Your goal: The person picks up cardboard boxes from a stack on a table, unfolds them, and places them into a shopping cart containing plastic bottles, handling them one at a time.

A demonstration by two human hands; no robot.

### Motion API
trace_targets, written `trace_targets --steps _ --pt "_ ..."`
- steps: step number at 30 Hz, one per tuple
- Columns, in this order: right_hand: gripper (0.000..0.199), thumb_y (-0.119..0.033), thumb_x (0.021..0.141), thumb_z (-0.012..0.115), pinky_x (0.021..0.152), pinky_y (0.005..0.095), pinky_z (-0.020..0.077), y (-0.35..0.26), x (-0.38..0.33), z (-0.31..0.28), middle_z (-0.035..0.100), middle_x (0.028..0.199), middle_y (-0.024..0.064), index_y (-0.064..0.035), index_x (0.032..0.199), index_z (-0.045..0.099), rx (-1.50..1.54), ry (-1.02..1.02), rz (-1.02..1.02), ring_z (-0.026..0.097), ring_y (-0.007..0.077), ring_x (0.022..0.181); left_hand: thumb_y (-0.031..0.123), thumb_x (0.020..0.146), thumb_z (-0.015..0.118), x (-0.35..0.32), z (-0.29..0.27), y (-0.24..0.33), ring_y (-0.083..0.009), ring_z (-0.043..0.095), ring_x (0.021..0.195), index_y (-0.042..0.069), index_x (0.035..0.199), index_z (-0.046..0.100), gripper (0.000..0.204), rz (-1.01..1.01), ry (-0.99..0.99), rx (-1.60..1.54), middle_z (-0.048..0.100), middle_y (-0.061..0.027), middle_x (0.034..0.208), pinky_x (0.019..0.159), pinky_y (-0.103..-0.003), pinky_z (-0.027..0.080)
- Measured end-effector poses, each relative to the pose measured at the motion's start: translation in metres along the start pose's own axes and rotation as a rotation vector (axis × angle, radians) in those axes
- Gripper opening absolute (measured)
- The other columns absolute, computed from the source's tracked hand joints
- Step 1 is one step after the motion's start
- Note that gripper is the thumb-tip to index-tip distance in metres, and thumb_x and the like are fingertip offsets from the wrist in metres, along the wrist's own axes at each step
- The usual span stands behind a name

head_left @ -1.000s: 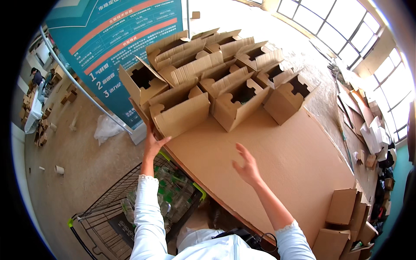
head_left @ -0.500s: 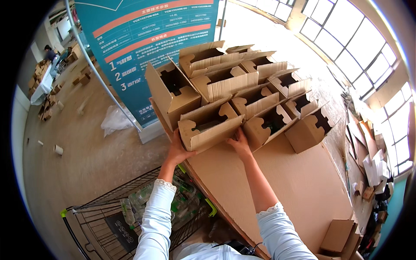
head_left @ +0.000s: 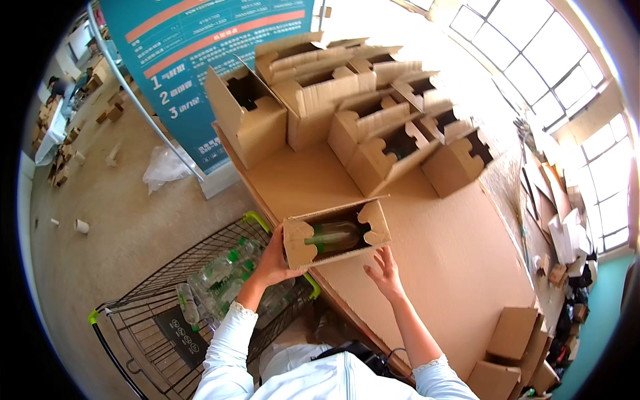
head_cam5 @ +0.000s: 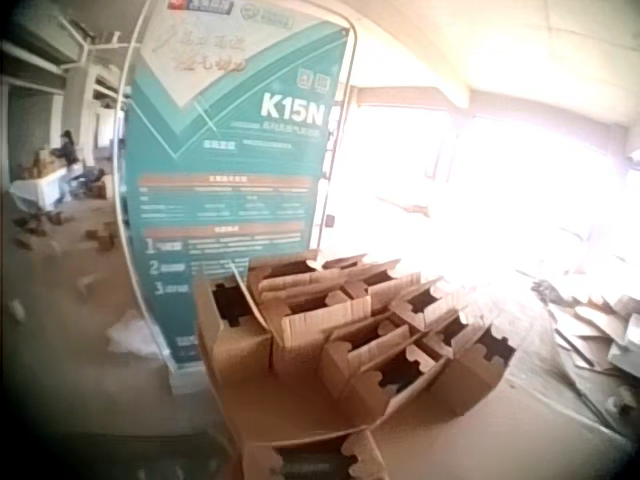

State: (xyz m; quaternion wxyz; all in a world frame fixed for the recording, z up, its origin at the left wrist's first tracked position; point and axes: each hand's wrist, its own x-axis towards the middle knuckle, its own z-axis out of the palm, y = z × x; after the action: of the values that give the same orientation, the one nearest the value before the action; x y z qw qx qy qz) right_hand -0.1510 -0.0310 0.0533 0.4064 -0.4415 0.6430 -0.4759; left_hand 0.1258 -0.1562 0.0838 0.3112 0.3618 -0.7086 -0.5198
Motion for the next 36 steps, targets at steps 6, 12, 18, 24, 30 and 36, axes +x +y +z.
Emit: trace_targets --steps 6,12,18,24,30,36 --pt "0.069 -0.006 0.077 0.070 0.107 0.0387 0.0325 -0.018 -0.113 -0.055 0.042 0.135 0.0084 -0.0038 0.136 0.035 -0.035 -0.049 0.093 0.038 0.0197 0.127 0.021 0.061 0.082 -0.051 0.056 0.024 -0.0265 0.046 0.120 0.003 0.133 0.032 0.089 -0.043 -0.166 0.016 0.047 -0.0148 0.125 0.100 -0.036 0.036" --pt "0.074 -0.011 0.063 0.082 0.094 0.0329 0.0431 0.014 -0.140 -0.117 0.053 0.120 0.0088 -0.0051 0.127 0.045 -0.229 -0.229 0.201 0.049 0.0186 0.112 0.021 0.063 0.081 -0.079 0.104 0.049 -0.0245 0.051 0.113 0.006 0.130 0.035 0.083 -0.002 -0.260 -0.039 0.051 -0.0112 0.121 0.094 -0.034 0.040" --pt "0.062 -0.009 0.063 0.083 0.087 0.0313 0.0471 0.012 -0.146 -0.134 0.058 0.107 0.0038 -0.0057 0.116 0.051 -0.299 -0.417 0.241 0.054 0.0160 0.100 0.019 0.059 0.084 -0.123 0.127 0.054 -0.0213 0.046 0.118 0.006 0.133 0.031 0.092 0.052 -0.219 -0.113 0.048 -0.0117 0.125 0.100 -0.034 0.035" --pt "0.052 -0.013 0.064 0.082 0.082 0.0299 0.0475 -0.013 -0.141 -0.113 0.060 0.100 0.0051 -0.0031 0.107 0.055 -0.047 -0.500 0.184 0.056 0.0153 0.094 0.028 0.058 0.084 -0.164 0.124 0.058 -0.0221 0.035 0.127 0.005 0.140 0.024 0.104 -0.155 -0.111 -0.262 0.039 -0.0109 0.135 0.106 -0.034 0.027" --pt "0.079 -0.021 0.069 0.079 0.092 0.0318 0.0425 -0.038 -0.125 -0.044 0.051 0.121 0.0085 -0.0029 0.132 0.035 0.048 -0.538 0.088 0.048 0.0180 0.111 0.030 0.063 0.081 -0.211 0.081 0.048 -0.0207 0.042 0.121 0.000 0.136 0.034 0.093 -0.352 0.084 -0.492 0.047 -0.0109 0.130 0.103 -0.033 0.031" --pt "0.083 -0.040 0.079 0.067 0.091 0.0318 0.0441 -0.052 -0.090 0.077 0.048 0.127 0.0121 -0.0066 0.142 0.024 0.031 -0.607 0.074 0.046 0.0203 0.118 0.049 0.082 0.061 -0.244 0.006 0.023 -0.0194 0.047 0.116 -0.002 0.133 0.039 0.075 -0.501 0.449 -0.582 0.050 -0.0118 0.127 0.098 -0.033 0.036"
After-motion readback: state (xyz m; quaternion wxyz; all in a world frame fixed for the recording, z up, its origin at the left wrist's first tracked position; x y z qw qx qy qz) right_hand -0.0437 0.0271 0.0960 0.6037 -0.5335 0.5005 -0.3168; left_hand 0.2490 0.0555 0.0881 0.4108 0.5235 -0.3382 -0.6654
